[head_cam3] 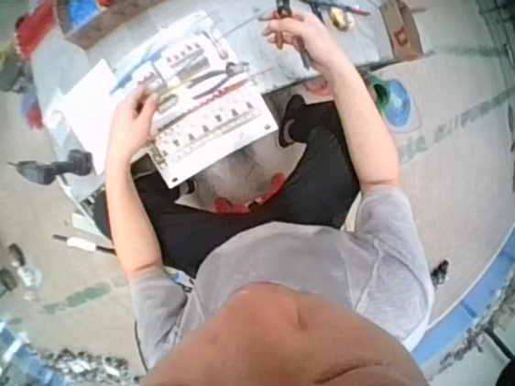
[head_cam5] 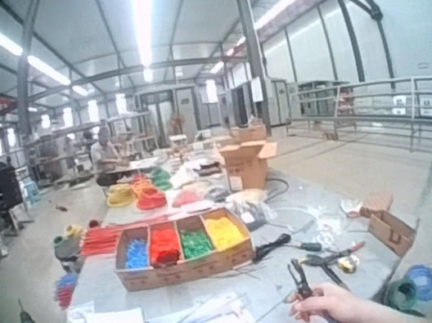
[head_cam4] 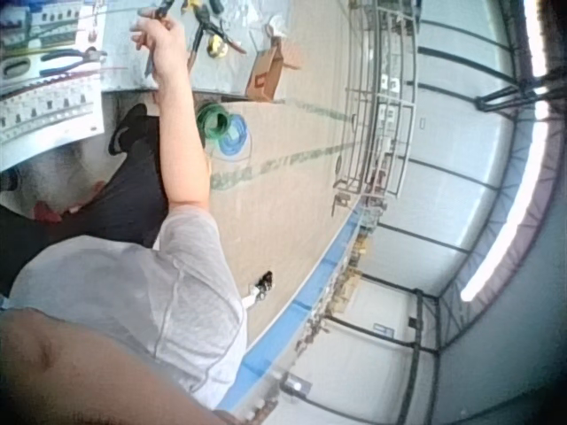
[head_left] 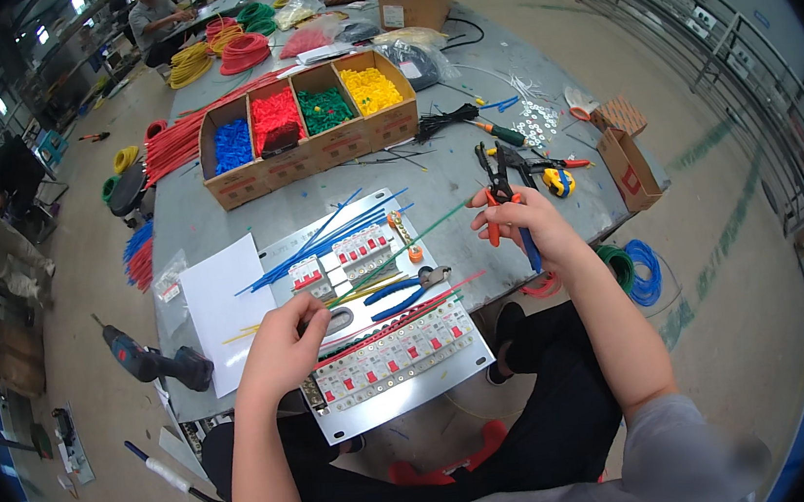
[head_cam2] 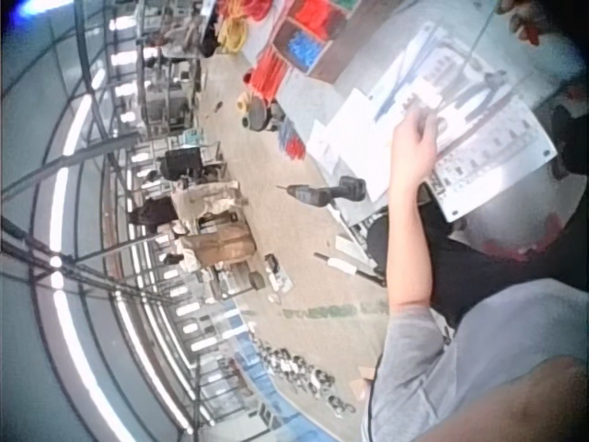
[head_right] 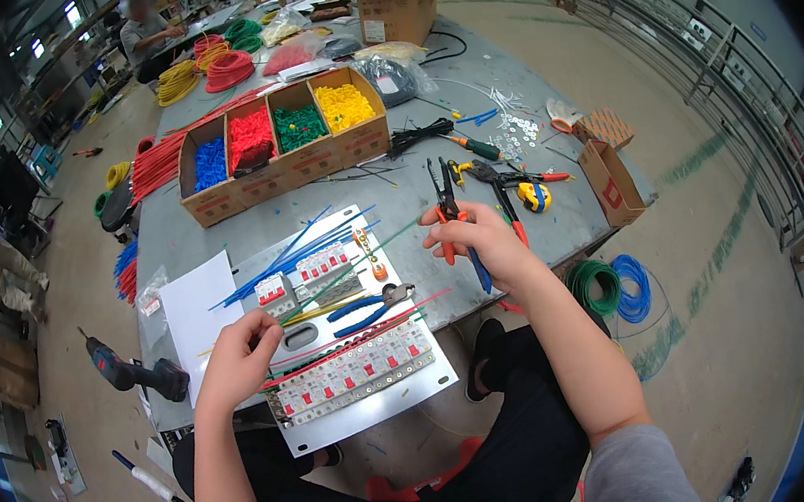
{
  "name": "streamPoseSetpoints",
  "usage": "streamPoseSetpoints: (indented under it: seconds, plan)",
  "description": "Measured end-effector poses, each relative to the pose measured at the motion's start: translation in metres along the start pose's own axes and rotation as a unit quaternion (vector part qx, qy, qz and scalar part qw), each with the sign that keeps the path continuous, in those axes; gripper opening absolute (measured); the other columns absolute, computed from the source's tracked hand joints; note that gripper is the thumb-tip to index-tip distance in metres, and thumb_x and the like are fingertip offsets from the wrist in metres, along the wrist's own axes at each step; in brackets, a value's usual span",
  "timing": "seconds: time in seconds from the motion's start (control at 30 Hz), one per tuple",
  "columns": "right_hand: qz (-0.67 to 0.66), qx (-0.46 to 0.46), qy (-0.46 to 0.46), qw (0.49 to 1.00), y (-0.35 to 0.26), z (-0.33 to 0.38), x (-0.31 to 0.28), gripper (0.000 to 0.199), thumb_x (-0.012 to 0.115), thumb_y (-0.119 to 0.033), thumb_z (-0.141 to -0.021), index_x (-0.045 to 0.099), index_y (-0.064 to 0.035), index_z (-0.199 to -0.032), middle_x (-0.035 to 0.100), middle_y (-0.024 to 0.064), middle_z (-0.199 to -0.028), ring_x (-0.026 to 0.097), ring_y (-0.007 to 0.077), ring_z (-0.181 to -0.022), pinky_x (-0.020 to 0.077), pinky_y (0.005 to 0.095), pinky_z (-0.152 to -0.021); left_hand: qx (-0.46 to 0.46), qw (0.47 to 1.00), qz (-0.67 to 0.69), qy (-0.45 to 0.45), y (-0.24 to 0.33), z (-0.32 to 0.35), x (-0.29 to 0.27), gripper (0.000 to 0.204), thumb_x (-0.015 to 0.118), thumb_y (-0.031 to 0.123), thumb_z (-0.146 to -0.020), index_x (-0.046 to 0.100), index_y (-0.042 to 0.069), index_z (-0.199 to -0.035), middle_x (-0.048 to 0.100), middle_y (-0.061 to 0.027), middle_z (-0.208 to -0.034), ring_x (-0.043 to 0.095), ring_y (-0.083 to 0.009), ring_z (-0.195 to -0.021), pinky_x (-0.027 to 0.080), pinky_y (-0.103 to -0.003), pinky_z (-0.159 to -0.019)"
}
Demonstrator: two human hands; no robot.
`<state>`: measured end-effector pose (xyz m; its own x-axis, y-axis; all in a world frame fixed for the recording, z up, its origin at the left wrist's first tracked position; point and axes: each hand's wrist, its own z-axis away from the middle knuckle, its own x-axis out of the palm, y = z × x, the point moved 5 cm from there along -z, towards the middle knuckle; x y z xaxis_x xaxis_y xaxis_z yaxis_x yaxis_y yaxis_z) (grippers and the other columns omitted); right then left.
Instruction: The person strips insulation from multiple colored wires using wire strippers and inserts them into terminals on a DIN rail-mounted electrical panel. The person handles red, green, yellow, and blue wires one at a time, cutting and stripping them before placing them into the panel.
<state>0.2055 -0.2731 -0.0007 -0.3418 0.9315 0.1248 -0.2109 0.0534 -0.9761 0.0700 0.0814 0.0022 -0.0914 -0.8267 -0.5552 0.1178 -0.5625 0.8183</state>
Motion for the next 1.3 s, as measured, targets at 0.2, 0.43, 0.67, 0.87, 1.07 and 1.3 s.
streamPoseSetpoints:
  seconds: [0.2,0.43,0.67,0.87,1.07,1.3]
  plan:
    - [0.001,-0.034,-0.018,0.999,0.000,0.000,0.019,0.039,0.077,-0.021,-0.094,0.070,0.0003,-0.125,0.070,0.0118,-0.131,0.069,0.0170,-0.102,0.0543,0.0318,-0.087,0.009,0.999,-0.020,0.025,-0.001,0.003,-0.014,0.019,0.068,0.017,-0.106,0.067,-0.002,-0.101,0.068,-0.0046,-0.077,0.058,-0.0100,-0.067,0.047,-0.031,-0.063]
    - [0.284,-0.140,0.028,0.948,0.009,0.000,0.043,0.042,0.078,-0.013,-0.091,0.065,0.0001,-0.129,0.063,0.0089,-0.139,0.066,0.0184,-0.110,0.0544,0.0347,-0.099,0.043,0.993,-0.107,0.039,-0.011,0.010,-0.025,0.023,0.065,0.022,-0.104,0.070,0.000,-0.104,0.072,-0.0185,-0.083,0.071,-0.0327,-0.075,0.054,-0.044,-0.071]
    - [0.449,-0.227,0.063,0.862,-0.006,0.035,0.083,0.044,0.070,0.003,-0.081,0.057,0.0013,-0.123,0.055,0.0172,-0.152,0.064,0.0317,-0.118,0.0524,0.0374,-0.101,0.110,0.976,-0.175,0.063,-0.006,0.008,-0.023,0.024,0.060,0.023,-0.105,0.069,0.001,-0.105,0.075,-0.0217,-0.096,0.072,-0.0442,-0.092,0.057,-0.054,-0.083]
    - [0.509,-0.274,0.038,0.815,0.003,0.045,0.116,0.046,0.077,0.000,-0.077,0.057,0.0014,-0.119,0.055,0.0234,-0.152,0.062,0.0439,-0.123,0.0542,0.0443,-0.100,0.154,0.962,-0.211,0.081,0.003,0.020,-0.015,0.022,0.059,0.023,-0.106,0.069,0.002,-0.105,0.074,-0.0167,-0.099,0.073,-0.0396,-0.096,0.058,-0.052,-0.084]
    - [0.528,-0.291,-0.007,0.798,0.012,0.052,0.140,0.054,0.082,-0.004,-0.068,0.059,-0.0021,-0.116,0.056,0.0242,-0.152,0.056,0.0472,-0.133,0.0451,0.0533,-0.112,0.203,0.959,-0.190,0.063,0.016,0.023,0.014,0.021,0.058,0.020,-0.107,0.067,0.001,-0.107,0.072,-0.0194,-0.095,0.073,-0.0396,-0.092,0.060,-0.050,-0.080]
    - [0.508,-0.338,-0.060,0.790,0.018,0.059,0.156,0.056,0.083,-0.006,-0.061,0.059,-0.0042,-0.112,0.056,0.0225,-0.152,0.059,0.0446,-0.126,0.0472,0.0514,-0.106,0.172,0.976,-0.132,0.021,0.031,0.026,0.011,0.024,0.056,0.025,-0.110,0.064,0.003,-0.104,0.073,-0.0217,-0.087,0.072,-0.0442,-0.082,0.058,-0.055,-0.074]
